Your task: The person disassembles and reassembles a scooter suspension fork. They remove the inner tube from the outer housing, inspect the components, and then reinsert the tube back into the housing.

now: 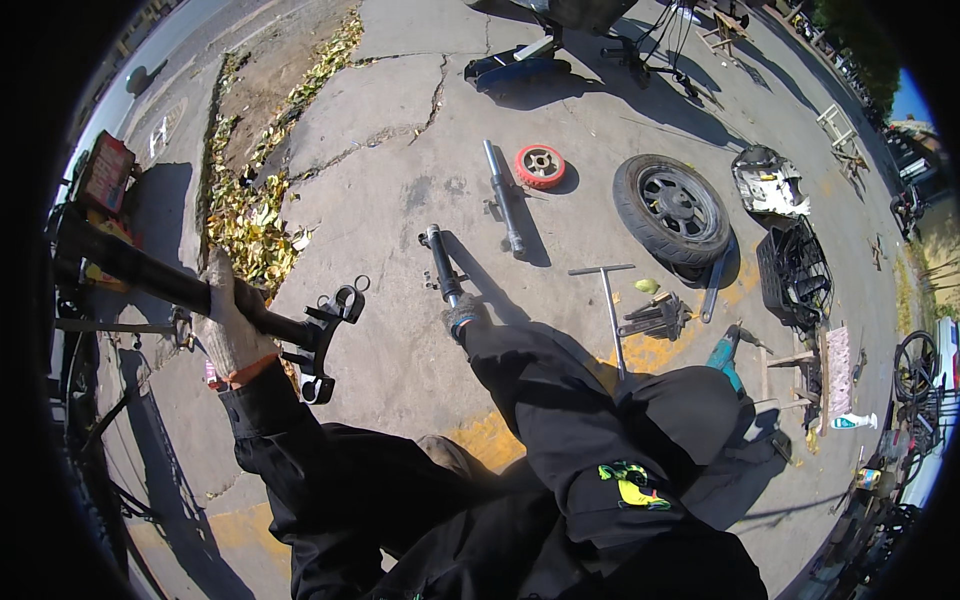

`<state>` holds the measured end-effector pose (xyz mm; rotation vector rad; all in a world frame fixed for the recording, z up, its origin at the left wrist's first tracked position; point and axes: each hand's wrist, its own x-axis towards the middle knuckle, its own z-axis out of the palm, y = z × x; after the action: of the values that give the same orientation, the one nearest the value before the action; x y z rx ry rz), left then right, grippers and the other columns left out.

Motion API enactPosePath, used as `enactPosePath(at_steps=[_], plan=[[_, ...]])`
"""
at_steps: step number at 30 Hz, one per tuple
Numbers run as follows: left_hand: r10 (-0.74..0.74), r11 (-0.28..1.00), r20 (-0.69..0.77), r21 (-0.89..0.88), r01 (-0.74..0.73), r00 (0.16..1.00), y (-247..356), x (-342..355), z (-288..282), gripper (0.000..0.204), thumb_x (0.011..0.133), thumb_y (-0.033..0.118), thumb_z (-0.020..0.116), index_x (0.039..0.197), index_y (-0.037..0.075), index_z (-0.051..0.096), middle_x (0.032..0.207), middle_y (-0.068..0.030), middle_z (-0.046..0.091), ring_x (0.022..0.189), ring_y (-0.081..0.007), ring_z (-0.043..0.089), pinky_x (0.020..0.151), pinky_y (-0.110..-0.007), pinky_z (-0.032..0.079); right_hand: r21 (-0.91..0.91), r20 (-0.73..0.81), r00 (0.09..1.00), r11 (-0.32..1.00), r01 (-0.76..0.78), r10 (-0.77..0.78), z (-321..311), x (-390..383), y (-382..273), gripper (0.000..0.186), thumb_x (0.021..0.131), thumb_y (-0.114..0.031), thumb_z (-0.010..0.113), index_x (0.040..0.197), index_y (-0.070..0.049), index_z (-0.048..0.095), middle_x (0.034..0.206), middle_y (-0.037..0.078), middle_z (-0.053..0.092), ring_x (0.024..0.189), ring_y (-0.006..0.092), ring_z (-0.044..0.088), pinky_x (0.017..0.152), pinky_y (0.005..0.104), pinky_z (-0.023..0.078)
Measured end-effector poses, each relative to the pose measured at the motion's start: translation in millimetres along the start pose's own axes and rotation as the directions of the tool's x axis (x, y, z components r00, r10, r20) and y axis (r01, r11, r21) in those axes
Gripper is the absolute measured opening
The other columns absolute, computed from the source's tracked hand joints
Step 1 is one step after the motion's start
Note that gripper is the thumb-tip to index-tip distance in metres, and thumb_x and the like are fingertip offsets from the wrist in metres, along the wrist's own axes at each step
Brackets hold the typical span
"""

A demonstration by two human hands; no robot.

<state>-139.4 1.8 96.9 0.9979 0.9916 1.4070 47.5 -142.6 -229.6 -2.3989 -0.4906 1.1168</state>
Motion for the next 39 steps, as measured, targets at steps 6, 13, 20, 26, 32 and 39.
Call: enactPosePath(at_steps=[6, 13, 20, 26, 32, 39], plan=[[0.004, 0.982, 0.006, 0.191, -0.005, 1.000, -10.8, 3.0, -1.1, 0.033, 0.087, 0.022, 0.077, 0.070, 0.013, 0.050, 0.054, 0.0031, 0.041, 0.046, -0.0088, 0.039, 0.045, -0.026, 0.031, -0.750, 0.641, 0.744, 0.050, 0.659, -0.189, -56.3, 21.8, -0.2, 0.045, 0.086, -0.031, 0.065, 0.122, -0.004, 0.059, 0.113, 0.016, 0.069, 0.103, 0.0365, 0.066, 0.085, 0.0452, 0.053], [-0.026, 0.943, 0.058, 0.332, 0.005, 0.998, -30.8, 0.3, 20.7, 0.032, 0.089, 0.023, 0.074, 0.069, 0.008, 0.056, 0.057, -0.0002, 0.049, 0.049, -0.0108, 0.044, 0.049, -0.027, 0.034, -0.427, 0.699, 0.691, 0.666, 0.612, -0.186, -142.1, -150.6, 3.6, 0.053, 0.092, -0.039, 0.060, 0.135, -0.009, 0.053, 0.116, 0.019, 0.067, 0.110, 0.0363, 0.062, 0.095, 0.0451, 0.048], [-0.177, 0.889, 0.283, 0.457, 0.030, 0.943, -41.0, -29.8, 35.4, 0.028, 0.091, 0.020, 0.070, 0.072, 0.006, 0.056, 0.062, -0.0010, 0.052, 0.056, -0.0119, 0.048, 0.057, -0.029, 0.041, -0.419, 0.532, 0.768, 0.677, 0.605, -0.357, -204.6, -228.9, -34.8, 0.053, 0.095, -0.037, 0.058, 0.135, -0.002, 0.051, 0.125, 0.021, 0.062, 0.112, 0.0355, 0.062, 0.095, 0.0429, 0.049], [-0.413, 0.740, 0.592, 0.661, -0.124, 0.692, -86.7, -104.4, 40.1, 0.021, 0.087, 0.019, 0.075, 0.085, -0.001, 0.067, 0.073, -0.0058, 0.067, 0.070, -0.0123, 0.063, 0.064, -0.031, 0.049, -0.088, 0.014, 0.676, 0.672, 0.735, -0.737, -214.9, -252.9, -53.2, 0.059, 0.087, -0.035, 0.072, 0.130, 0.000, 0.052, 0.118, 0.018, 0.063, 0.091, 0.0281, 0.070, 0.086, 0.0425, 0.054], [-0.623, 0.732, 0.762, 0.489, 0.475, 0.177, -150.2, -174.1, 20.0, 0.038, 0.081, 0.007, 0.074, 0.116, -0.001, 0.063, 0.106, -0.0090, 0.070, 0.092, -0.0163, 0.067, 0.079, -0.030, 0.054, 0.123, -0.128, 0.696, 0.685, 0.718, -0.707, -230.8, -246.9, -48.8, 0.048, 0.084, -0.035, 0.076, 0.115, -0.002, 0.061, 0.102, 0.017, 0.067, 0.091, 0.0307, 0.070, 0.077, 0.0369, 0.057], [-0.515, 0.627, 0.853, 0.444, 0.640, -0.087, -197.5, -204.1, 36.7, 0.038, 0.081, 0.009, 0.072, 0.117, 0.002, 0.063, 0.109, -0.0128, 0.069, 0.094, -0.0240, 0.068, 0.080, -0.032, 0.054, 0.139, 0.030, 0.794, 0.789, 0.598, -0.607, -251.7, -241.2, -24.4, 0.040, 0.082, -0.036, 0.076, 0.105, -0.004, 0.066, 0.095, 0.014, 0.071, 0.086, 0.0310, 0.071, 0.076, 0.0378, 0.057]])
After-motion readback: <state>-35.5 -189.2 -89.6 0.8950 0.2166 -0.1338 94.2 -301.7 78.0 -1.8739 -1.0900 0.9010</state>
